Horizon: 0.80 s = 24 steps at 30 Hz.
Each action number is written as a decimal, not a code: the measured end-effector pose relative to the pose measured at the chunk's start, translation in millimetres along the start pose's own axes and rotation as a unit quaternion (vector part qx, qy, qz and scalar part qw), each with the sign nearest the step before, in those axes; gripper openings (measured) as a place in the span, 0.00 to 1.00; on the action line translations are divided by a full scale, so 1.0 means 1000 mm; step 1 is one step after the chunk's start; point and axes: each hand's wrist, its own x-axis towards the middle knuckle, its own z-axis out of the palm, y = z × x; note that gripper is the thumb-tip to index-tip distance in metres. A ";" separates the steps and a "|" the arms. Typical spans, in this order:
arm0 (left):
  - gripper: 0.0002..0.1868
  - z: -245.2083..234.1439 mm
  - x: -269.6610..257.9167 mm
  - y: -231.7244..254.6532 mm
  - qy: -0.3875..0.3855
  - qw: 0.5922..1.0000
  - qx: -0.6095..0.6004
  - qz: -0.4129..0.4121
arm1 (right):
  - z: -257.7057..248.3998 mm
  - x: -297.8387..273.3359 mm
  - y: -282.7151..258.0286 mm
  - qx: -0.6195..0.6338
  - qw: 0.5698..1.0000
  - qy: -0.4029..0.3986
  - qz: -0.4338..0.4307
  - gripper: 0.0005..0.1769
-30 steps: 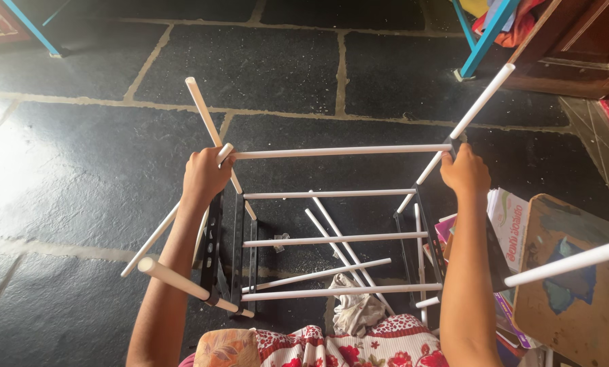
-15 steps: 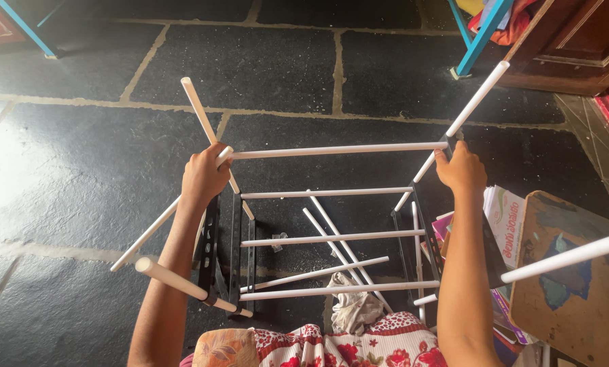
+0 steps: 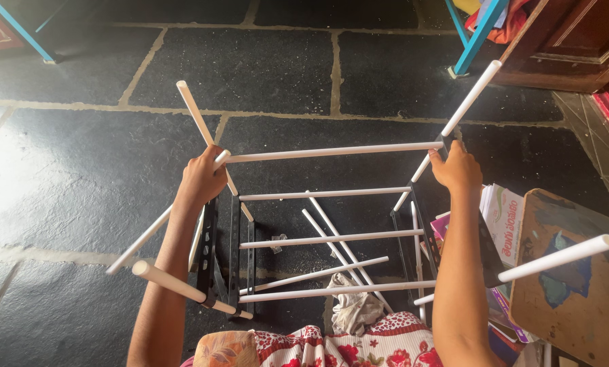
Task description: The person assembles a white plastic and metal rack by inserting horizontal rods into vertical slots on the frame. They handle the rods one at a time, aligning and pushing them into place to build the structure.
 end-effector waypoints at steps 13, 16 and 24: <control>0.12 -0.005 -0.008 0.006 0.051 0.995 -0.089 -0.017 | 0.002 0.004 0.006 0.032 0.999 -0.006 -0.027 0.23; 0.12 -0.005 -0.005 0.006 0.046 0.997 -0.055 -0.020 | 0.003 0.004 0.008 0.047 0.998 -0.001 -0.037 0.22; 0.15 0.000 -0.002 0.003 0.028 1.000 -0.011 -0.002 | 0.012 0.013 0.016 0.036 0.998 0.022 -0.048 0.24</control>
